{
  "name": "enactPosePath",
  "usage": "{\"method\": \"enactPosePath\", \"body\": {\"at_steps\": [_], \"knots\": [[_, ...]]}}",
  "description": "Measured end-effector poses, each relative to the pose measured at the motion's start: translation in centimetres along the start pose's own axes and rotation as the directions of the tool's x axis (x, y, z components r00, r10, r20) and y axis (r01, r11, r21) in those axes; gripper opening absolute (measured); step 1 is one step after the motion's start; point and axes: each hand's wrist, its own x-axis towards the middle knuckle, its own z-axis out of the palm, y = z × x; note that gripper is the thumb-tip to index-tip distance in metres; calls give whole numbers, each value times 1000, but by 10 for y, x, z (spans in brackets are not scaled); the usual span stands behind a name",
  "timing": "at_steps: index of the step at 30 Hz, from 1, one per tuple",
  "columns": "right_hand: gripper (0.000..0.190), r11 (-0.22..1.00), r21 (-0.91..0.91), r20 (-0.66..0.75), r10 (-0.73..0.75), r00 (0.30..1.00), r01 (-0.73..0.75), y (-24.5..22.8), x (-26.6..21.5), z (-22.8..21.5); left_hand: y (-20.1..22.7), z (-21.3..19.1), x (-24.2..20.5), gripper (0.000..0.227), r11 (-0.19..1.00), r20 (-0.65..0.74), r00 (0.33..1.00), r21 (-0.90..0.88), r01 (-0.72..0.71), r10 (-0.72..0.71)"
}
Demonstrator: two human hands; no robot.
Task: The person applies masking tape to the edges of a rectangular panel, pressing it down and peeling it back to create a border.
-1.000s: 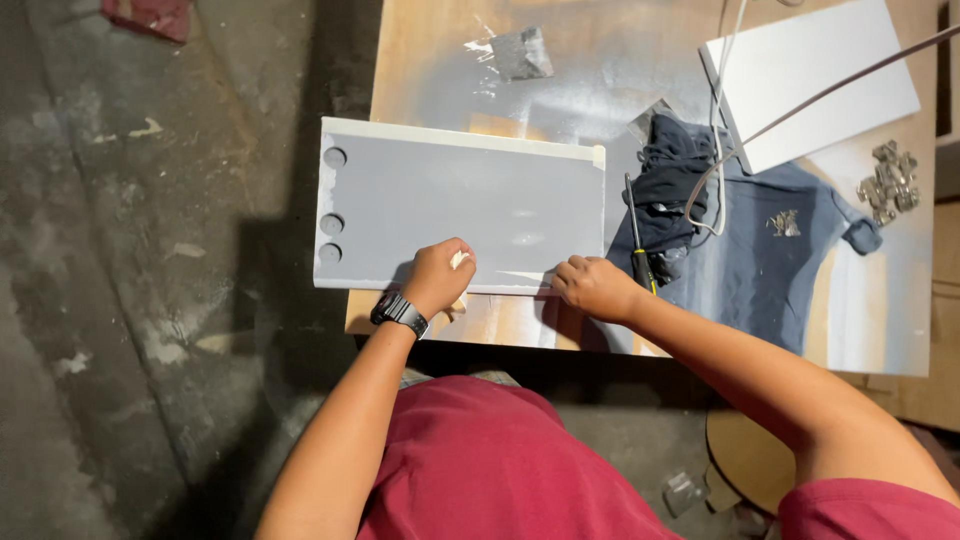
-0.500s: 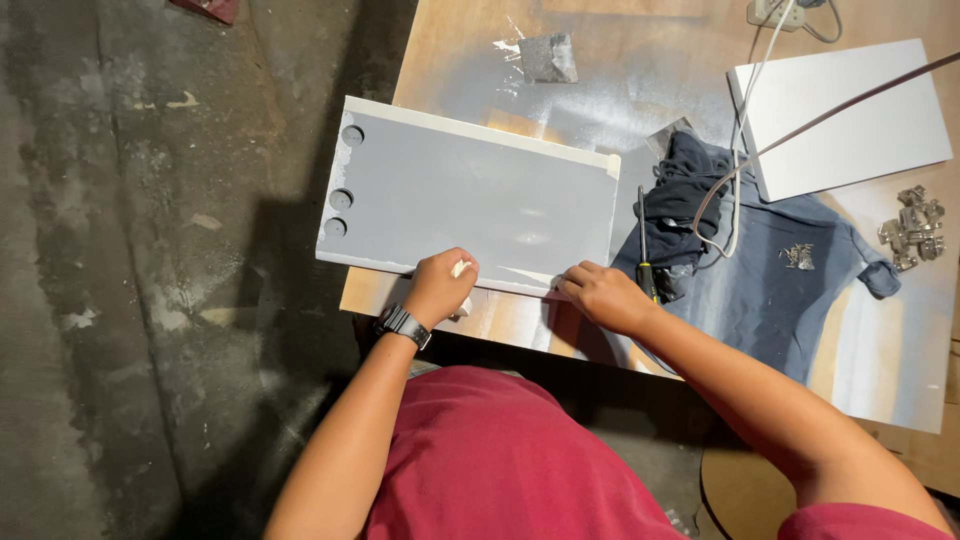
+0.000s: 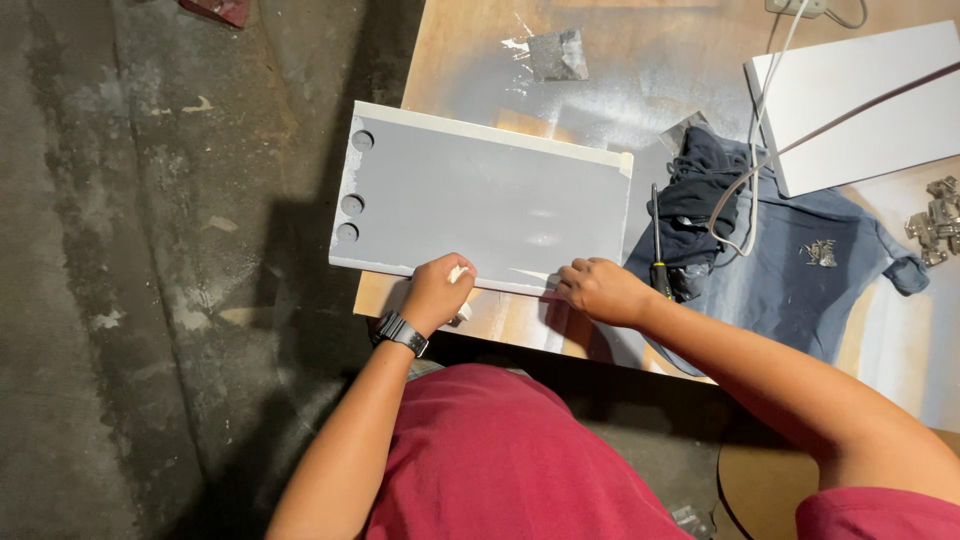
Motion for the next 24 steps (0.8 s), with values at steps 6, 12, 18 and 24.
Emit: {"method": "enactPosePath", "body": {"at_steps": [6, 12, 18, 24], "knots": [[19, 981, 126, -4, 149, 989, -147, 1, -14, 18, -10, 0, 4, 22, 1000, 2, 1000, 5, 12, -12], [6, 528, 539, 132, 717, 685, -656, 6, -37, 46, -15, 7, 8, 22, 1000, -3, 1000, -25, 18, -18], [20, -50, 806, 310, 885, 348, -590, -40, 16, 1, 3, 3, -5, 59, 666, 17, 979, -731, 150, -202], [57, 1, 990, 70, 857, 510, -138, -96, 138, -81, 17, 15, 20, 57, 515, 42, 973, -843, 157, -228]]}}
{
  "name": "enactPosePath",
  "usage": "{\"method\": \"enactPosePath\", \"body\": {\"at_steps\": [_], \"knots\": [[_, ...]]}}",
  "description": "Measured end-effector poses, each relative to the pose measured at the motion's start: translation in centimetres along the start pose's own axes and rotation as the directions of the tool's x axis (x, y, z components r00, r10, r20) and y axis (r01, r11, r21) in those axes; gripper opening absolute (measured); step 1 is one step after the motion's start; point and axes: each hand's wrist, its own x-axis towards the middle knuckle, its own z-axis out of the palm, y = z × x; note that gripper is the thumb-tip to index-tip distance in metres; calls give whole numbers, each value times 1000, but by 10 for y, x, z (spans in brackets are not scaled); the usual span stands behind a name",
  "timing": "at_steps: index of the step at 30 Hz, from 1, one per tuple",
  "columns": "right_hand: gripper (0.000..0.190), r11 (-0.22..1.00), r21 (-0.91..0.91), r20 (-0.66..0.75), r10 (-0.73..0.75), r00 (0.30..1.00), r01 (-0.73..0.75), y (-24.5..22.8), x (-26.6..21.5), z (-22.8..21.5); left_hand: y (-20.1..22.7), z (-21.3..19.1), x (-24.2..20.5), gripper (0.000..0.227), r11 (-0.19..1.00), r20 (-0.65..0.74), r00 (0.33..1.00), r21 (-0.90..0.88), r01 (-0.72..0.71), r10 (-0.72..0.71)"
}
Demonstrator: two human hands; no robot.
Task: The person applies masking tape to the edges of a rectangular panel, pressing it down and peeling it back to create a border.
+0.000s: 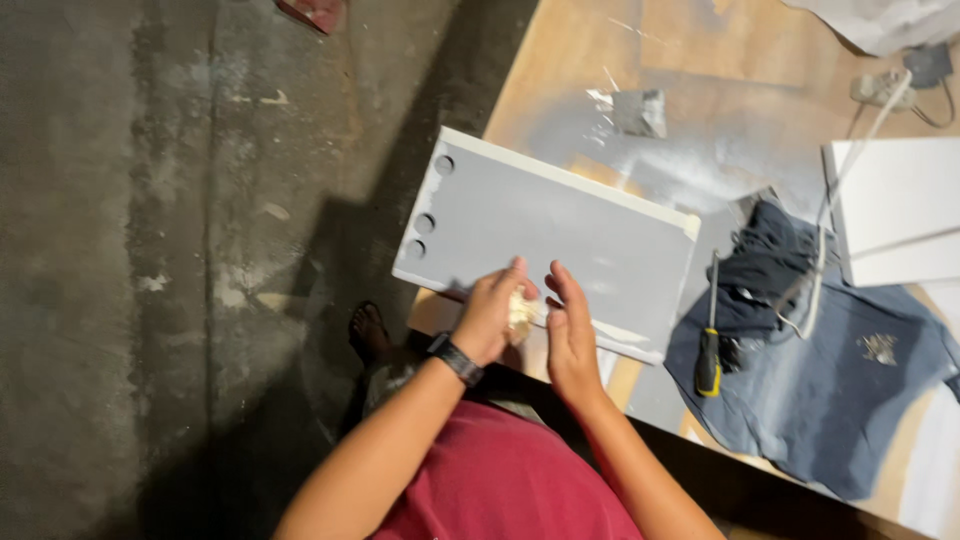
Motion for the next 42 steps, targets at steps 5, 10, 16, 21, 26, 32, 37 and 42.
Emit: {"method": "enactPosePath", "body": {"at_steps": [5, 10, 16, 21, 26, 32, 37, 42], "knots": [[78, 999, 14, -137, -40, 990, 43, -20, 74, 56, 7, 3, 35, 26, 922, 113, 925, 100, -374, 363], [81, 840, 542, -291, 203, 935, -14, -22, 162, 139, 113, -54, 44, 47, 762, 311, 776, 195, -617, 549], [76, 779, 627, -345, 288, 893, -9, -65, 257, 260, 245, -140, 118, 56, 557, 504, 623, 298, -775, 598], [67, 970, 241, -407, 66, 911, 37, -134, 276, 327, 316, -192, 210, 57, -13, 544, 424, 625, -780, 724], [72, 980, 57, -439, -145, 887, 188, -133, 338, 316, 349, -167, 193, 72, 693, 546, 718, 310, -652, 431], [76, 930, 330, -652, 103, 751, 159, -105, 428, 277, 410, -131, 158, 81, 571, 795, 473, 201, -796, 380], [90, 886, 413, -586, 80, 807, 211, -78, 517, 293, 473, -99, 257, 68, 268, 771, 350, 238, -934, 532], [99, 847, 486, -485, 55, 873, 217, -35, 652, 271, 540, -37, 372, 54, 662, 644, 621, 229, -714, 447]]}}
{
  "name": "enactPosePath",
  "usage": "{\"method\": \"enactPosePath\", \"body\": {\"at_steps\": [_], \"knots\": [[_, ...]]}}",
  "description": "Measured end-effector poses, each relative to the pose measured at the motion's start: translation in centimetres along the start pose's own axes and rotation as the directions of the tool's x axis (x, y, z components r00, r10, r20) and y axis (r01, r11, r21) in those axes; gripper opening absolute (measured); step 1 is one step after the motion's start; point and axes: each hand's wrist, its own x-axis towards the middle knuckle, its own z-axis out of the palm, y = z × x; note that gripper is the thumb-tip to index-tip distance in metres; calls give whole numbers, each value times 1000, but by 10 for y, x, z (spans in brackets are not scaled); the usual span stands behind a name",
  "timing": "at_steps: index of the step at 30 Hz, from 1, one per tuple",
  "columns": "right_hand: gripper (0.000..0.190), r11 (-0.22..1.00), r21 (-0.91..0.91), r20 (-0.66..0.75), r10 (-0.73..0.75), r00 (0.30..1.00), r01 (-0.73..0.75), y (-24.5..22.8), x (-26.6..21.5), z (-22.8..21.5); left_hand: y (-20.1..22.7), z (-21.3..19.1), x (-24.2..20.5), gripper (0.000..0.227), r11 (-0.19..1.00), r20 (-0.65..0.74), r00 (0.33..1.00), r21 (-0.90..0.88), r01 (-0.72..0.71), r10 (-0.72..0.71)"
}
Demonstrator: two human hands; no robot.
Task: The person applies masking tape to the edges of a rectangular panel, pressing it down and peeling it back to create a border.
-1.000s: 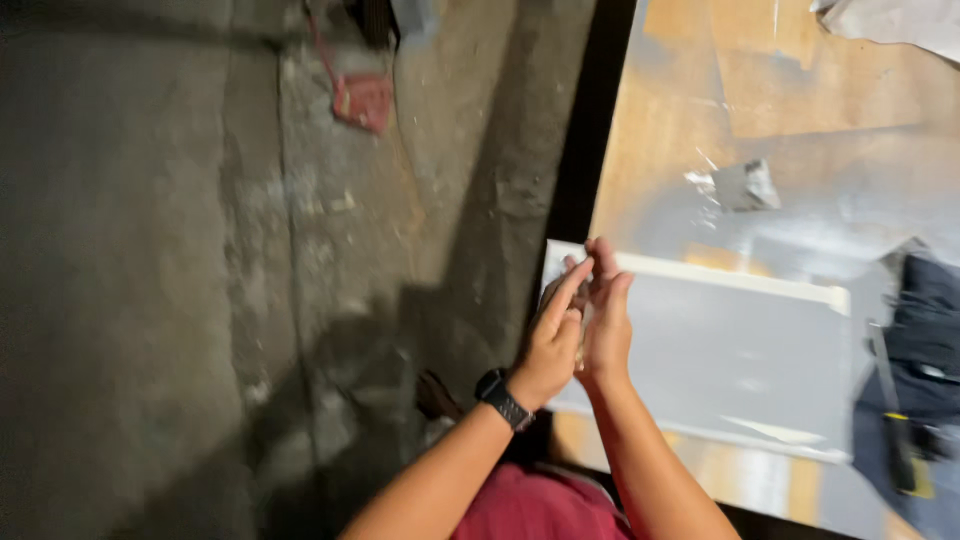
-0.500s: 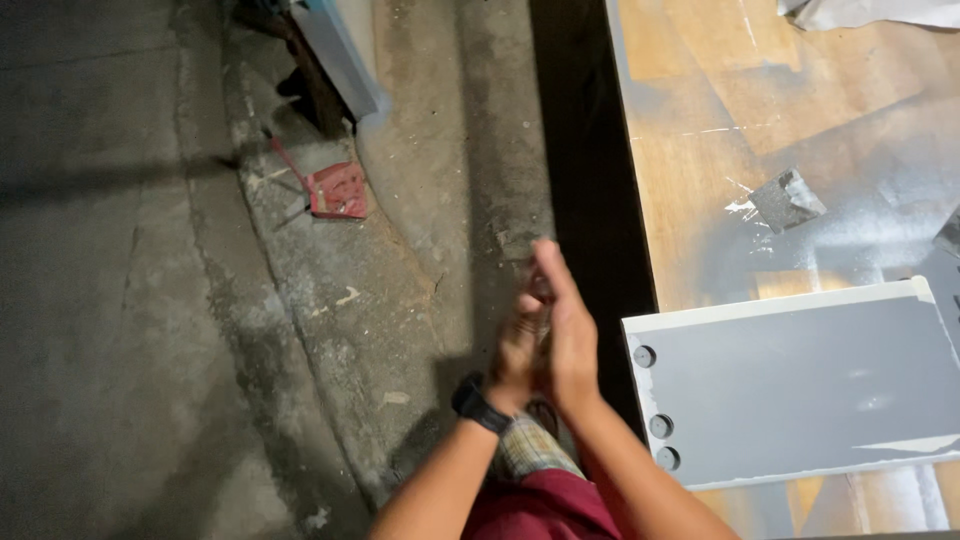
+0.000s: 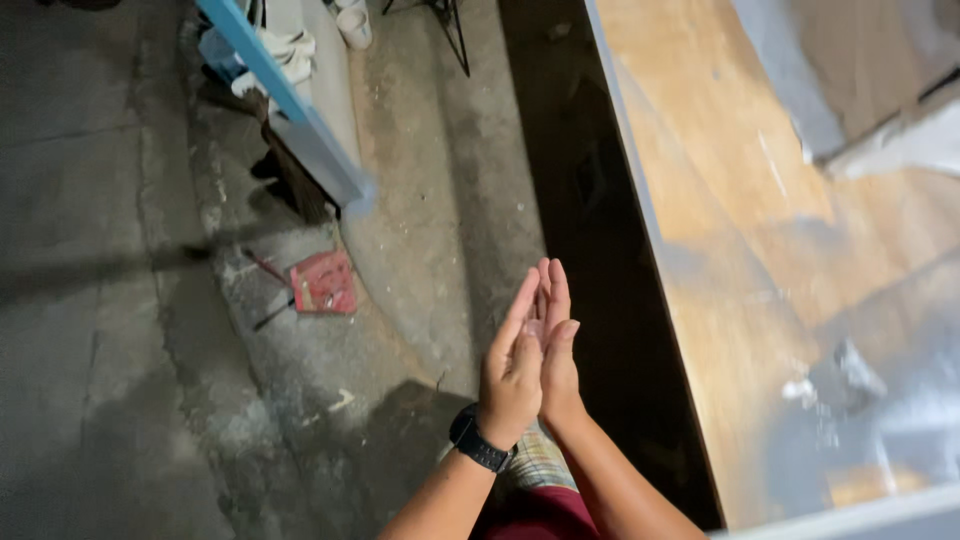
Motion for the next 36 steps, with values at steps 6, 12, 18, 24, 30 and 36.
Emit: {"method": "enactPosePath", "body": {"at_steps": [6, 12, 18, 24, 30, 36], "knots": [[102, 981, -146, -46, -133, 990, 125, -6, 187, 47, -17, -38, 199, 49, 486, -109, 837, -851, 200, -535], [81, 809, -519, 237, -174, 956, 276, -14, 340, 110, -50, -118, 361, 39, 503, -101, 744, -795, 339, -661], [68, 745, -568, 279, -224, 934, 349, 34, 522, 161, -80, -196, 555, 62, 261, 154, 769, -884, 388, -621], [73, 768, -573, 115, -270, 956, 286, 30, 695, 213, -7, -231, 728, 56, 431, 315, 922, -816, 385, -227], [73, 822, -518, -51, -306, 951, 236, 30, 834, 221, -5, -247, 891, 50, 600, 373, 865, -623, 502, -336], [77, 909, -371, -121, -252, 960, 191, 89, 1015, 186, -28, -257, 1054, 40, 752, 393, 863, -450, 482, -318]]}}
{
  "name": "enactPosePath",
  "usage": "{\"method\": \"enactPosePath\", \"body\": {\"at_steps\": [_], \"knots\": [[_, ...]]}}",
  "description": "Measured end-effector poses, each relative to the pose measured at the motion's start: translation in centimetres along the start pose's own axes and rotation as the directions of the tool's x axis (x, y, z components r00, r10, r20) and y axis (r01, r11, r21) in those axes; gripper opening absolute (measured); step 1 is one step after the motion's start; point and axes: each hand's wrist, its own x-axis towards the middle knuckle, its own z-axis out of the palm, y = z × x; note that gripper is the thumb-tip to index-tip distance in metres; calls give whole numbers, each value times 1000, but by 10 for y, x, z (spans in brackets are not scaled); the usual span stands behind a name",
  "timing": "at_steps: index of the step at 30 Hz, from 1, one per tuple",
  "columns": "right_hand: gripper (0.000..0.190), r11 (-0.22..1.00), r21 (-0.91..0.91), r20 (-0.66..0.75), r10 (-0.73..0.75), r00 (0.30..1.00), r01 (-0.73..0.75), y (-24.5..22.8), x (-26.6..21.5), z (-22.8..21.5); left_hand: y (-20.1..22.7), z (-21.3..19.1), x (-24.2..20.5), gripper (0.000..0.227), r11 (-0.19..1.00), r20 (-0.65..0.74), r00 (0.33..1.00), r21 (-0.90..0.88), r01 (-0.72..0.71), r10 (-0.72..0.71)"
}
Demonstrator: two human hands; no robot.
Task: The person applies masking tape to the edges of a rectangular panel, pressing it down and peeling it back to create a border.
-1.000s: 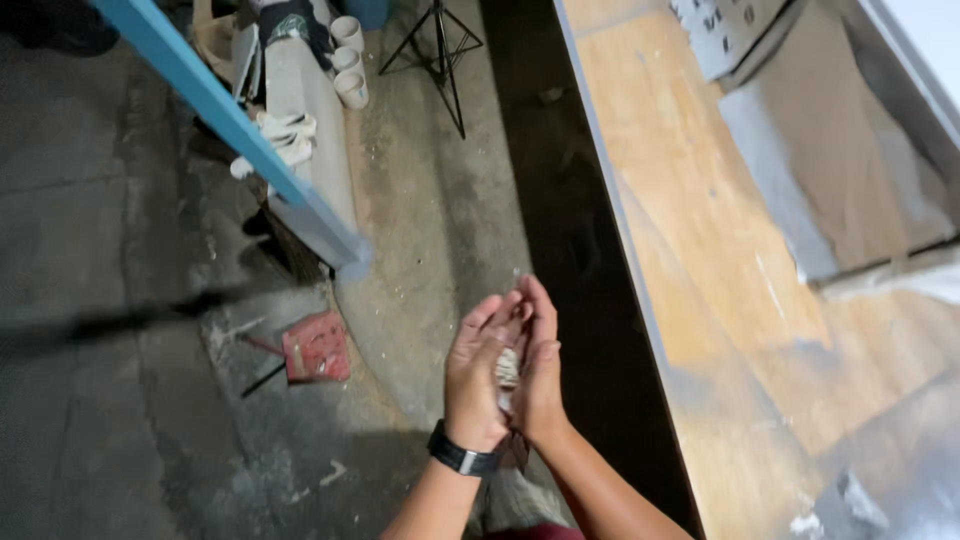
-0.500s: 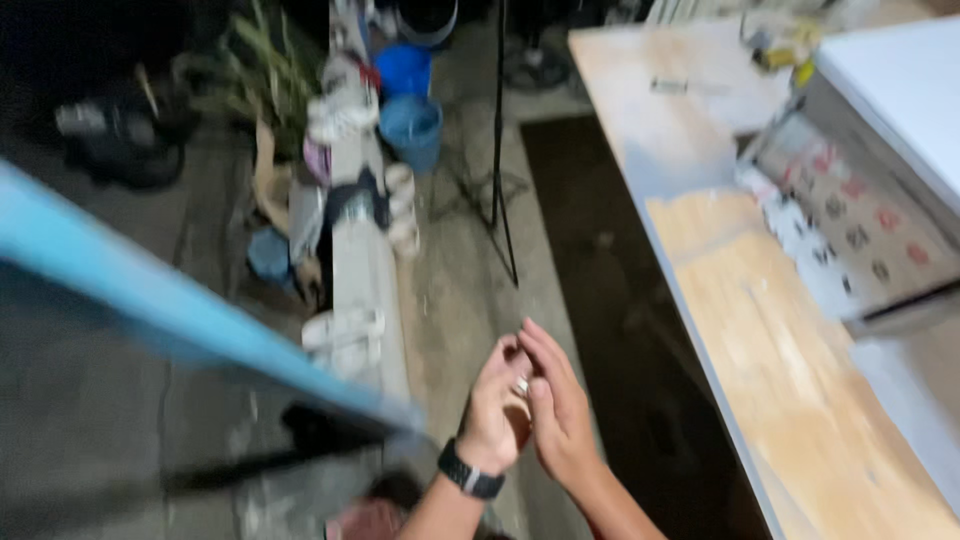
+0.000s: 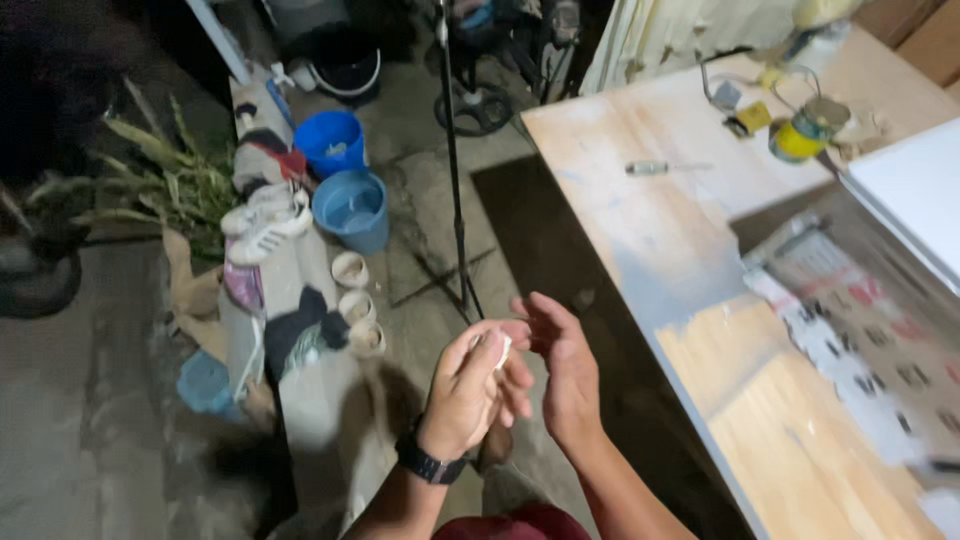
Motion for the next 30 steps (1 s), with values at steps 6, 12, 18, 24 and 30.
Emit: {"method": "enactPosePath", "body": {"at_steps": [6, 12, 18, 24, 30], "knots": [[52, 927, -290, -51, 234, 971, -239, 120, 208, 52, 99, -42, 123, 35, 958, -276, 940, 256, -128, 199], [87, 825, -560, -97, 33, 995, -82, 233, 347, 108, 133, -119, 220, 63, 961, -103, 958, 86, -261, 269], [6, 803, -595, -109, -125, 986, 36, 228, 371, 140, 201, -182, 348, 62, 963, 172, 949, -8, -269, 266], [9, 708, -654, -305, 74, 950, -265, 208, 319, 119, 258, -163, 424, 87, 971, 297, 950, 177, -158, 101], [17, 789, -525, -518, 2, 856, -319, 117, 243, 106, 208, -133, 464, 40, 992, 583, 804, 103, 72, -119]]}}
